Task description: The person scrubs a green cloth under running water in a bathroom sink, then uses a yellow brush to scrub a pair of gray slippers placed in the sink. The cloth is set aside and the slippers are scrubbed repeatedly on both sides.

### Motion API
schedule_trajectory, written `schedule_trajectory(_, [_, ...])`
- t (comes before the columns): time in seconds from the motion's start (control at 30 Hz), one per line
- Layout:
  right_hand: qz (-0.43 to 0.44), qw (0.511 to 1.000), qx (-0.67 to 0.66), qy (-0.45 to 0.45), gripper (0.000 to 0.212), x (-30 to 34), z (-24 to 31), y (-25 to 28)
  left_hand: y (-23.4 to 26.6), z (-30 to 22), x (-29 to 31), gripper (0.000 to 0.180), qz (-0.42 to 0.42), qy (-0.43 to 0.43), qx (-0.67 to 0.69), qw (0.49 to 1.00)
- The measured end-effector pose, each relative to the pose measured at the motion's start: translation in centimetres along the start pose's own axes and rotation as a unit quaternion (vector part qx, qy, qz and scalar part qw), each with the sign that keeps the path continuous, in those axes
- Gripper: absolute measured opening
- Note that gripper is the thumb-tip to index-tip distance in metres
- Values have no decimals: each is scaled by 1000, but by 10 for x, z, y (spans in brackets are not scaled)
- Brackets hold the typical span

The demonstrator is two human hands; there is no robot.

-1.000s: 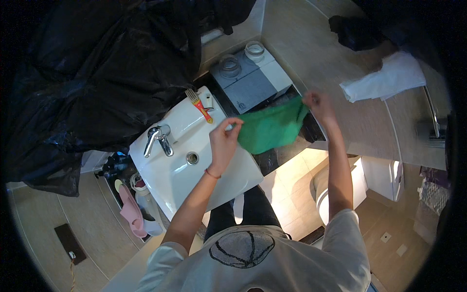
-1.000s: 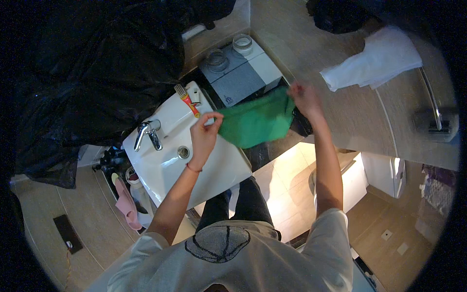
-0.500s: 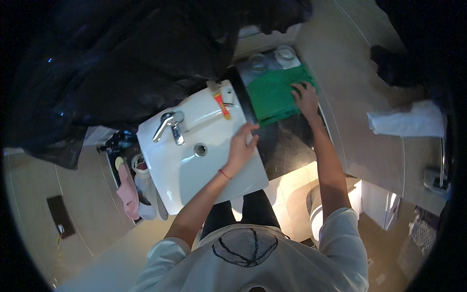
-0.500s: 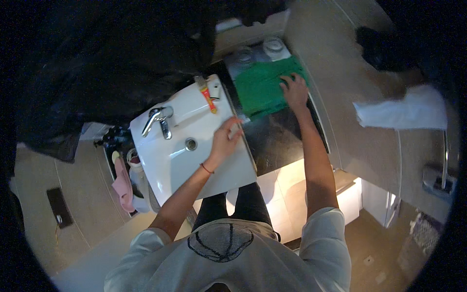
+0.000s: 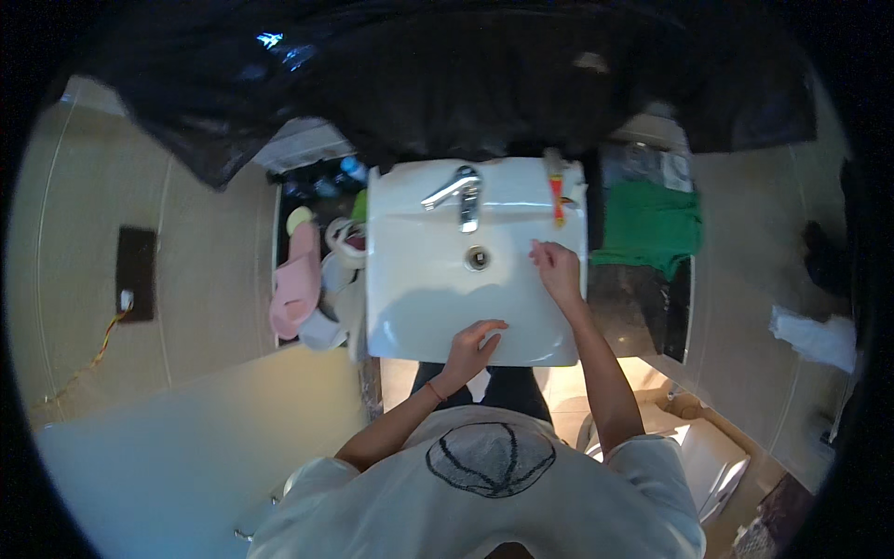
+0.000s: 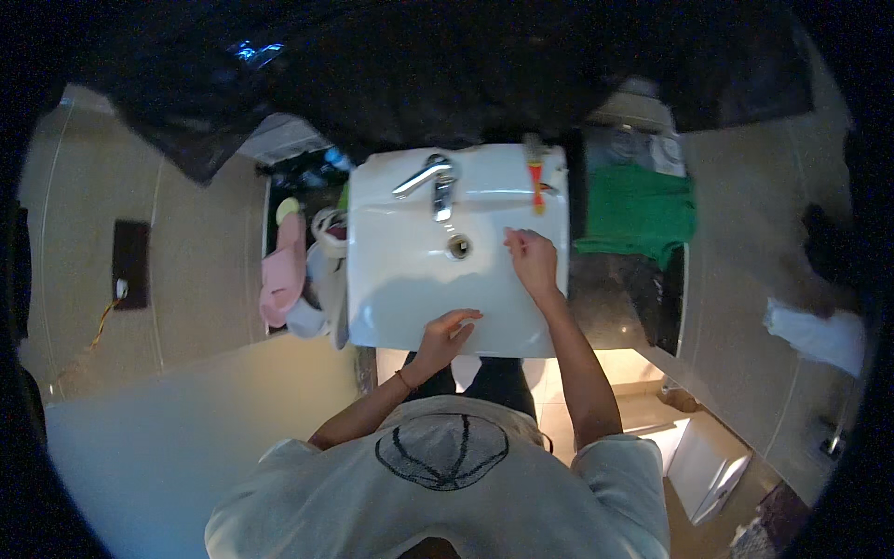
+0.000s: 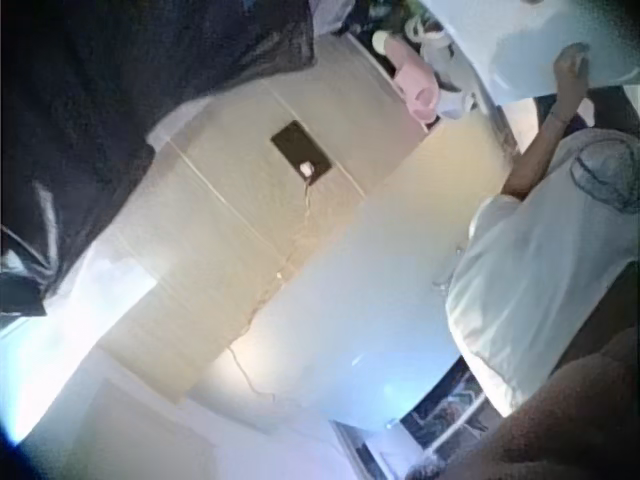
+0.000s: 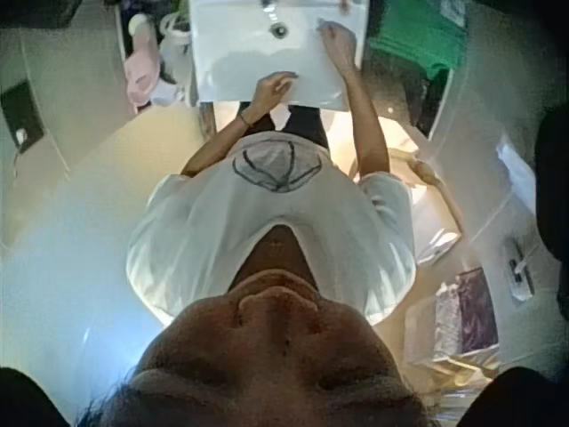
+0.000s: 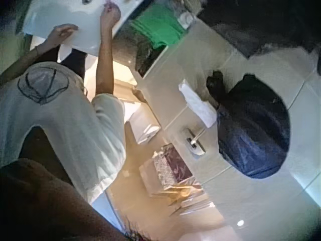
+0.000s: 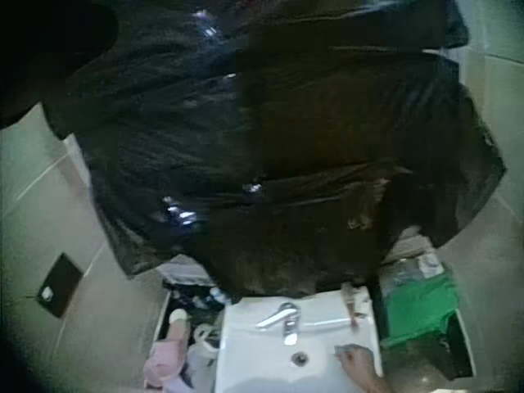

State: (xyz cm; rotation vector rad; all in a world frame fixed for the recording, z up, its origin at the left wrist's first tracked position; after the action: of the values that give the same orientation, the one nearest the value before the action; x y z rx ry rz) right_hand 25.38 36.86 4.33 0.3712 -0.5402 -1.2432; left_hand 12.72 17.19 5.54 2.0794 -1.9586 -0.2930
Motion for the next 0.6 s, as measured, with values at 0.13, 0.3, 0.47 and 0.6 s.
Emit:
schedule_trajectory(0.13, [-2, 1000, -12, 8, 28, 32, -12, -52, 66, -5, 21, 23, -50, -81, -82, 992])
schedule_trajectory(0.3, [48, 997, 11, -58, 18, 78, -10, -95, 200, 11, 53, 17, -185, 57, -161, 968])
schedule_trajectory(0.47, [139, 988, -11, -68, 17, 88, -4, -144, 298, 102, 73, 23, -181, 155, -233, 943])
schedule_trajectory(0.6, [164, 985, 6, -48, 16, 83, 39, -168, 291, 159, 68, 36, 20, 175, -126, 976])
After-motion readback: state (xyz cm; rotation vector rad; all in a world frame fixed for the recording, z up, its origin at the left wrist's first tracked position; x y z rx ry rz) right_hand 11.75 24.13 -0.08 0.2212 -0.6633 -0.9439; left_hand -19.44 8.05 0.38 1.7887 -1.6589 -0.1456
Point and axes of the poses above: each hand's wrist, its own x-axis away from the middle knuckle, its own y-axis out of the back of the hand, z = x × y, the point moved 7 cm from there along -x, towards the middle knuckle, and after that the axes turned 10 degrees about -y, right-handed, at the moved point
